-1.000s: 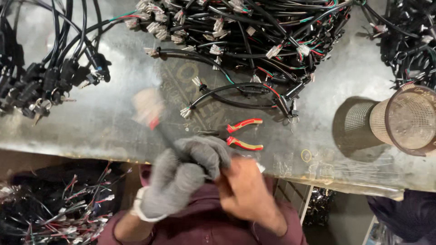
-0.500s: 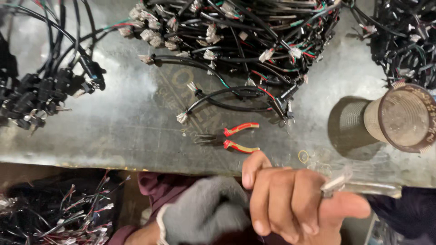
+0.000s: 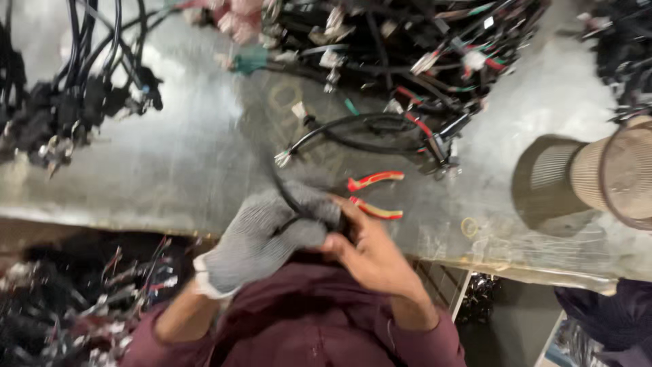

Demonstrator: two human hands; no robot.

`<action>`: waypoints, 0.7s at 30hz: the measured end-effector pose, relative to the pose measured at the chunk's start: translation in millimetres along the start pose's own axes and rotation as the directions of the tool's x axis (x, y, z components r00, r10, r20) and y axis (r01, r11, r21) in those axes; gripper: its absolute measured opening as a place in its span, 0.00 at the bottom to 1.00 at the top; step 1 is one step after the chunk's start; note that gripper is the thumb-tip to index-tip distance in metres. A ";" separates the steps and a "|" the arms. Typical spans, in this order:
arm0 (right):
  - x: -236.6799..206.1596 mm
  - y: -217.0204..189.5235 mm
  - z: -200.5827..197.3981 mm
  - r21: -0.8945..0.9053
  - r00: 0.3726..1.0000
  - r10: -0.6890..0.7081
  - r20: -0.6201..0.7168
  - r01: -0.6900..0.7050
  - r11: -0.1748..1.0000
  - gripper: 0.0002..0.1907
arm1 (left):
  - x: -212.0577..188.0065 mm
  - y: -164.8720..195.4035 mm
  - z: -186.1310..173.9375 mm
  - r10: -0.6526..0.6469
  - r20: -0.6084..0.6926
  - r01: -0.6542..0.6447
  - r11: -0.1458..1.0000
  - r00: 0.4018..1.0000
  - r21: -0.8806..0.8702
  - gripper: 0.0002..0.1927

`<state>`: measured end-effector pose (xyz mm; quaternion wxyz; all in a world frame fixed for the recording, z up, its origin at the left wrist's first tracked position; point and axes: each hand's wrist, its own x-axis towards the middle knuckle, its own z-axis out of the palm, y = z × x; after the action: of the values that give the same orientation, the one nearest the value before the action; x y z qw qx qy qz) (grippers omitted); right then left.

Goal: The person sits at a factory workbench covered with piles of wire harnesses and, wearing a glove on one hand, uses red-handled pliers to cut and strip insulation from the ends of black cables, pulling the stripped insulation free and setting processed cables aside while picking up new ones one at a time.

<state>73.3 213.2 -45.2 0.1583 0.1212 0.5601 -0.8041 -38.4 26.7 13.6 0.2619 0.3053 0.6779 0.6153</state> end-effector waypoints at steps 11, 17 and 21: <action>-2.1 16.0 -9.3 -0.638 0.841 -0.541 0.002 0.418 0.647 0.20 | -16.3 -31.2 30.1 -0.161 -0.333 -0.028 0.867 0.929 -0.497 0.32; -4.7 11.1 -10.2 -0.771 0.851 -0.524 0.010 0.341 0.538 0.32 | -9.4 -9.7 14.6 0.167 -0.170 -0.093 0.922 0.971 0.375 0.29; -8.3 8.5 -6.7 -0.756 0.775 -0.628 0.078 0.456 0.469 0.32 | -7.4 -14.5 14.1 0.108 -0.168 -0.106 0.994 0.980 0.020 0.19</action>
<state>84.4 217.8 -51.7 -0.1317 -0.0546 0.8573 -0.4947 -24.4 29.9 -2.4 0.1683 0.2893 0.6838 0.6484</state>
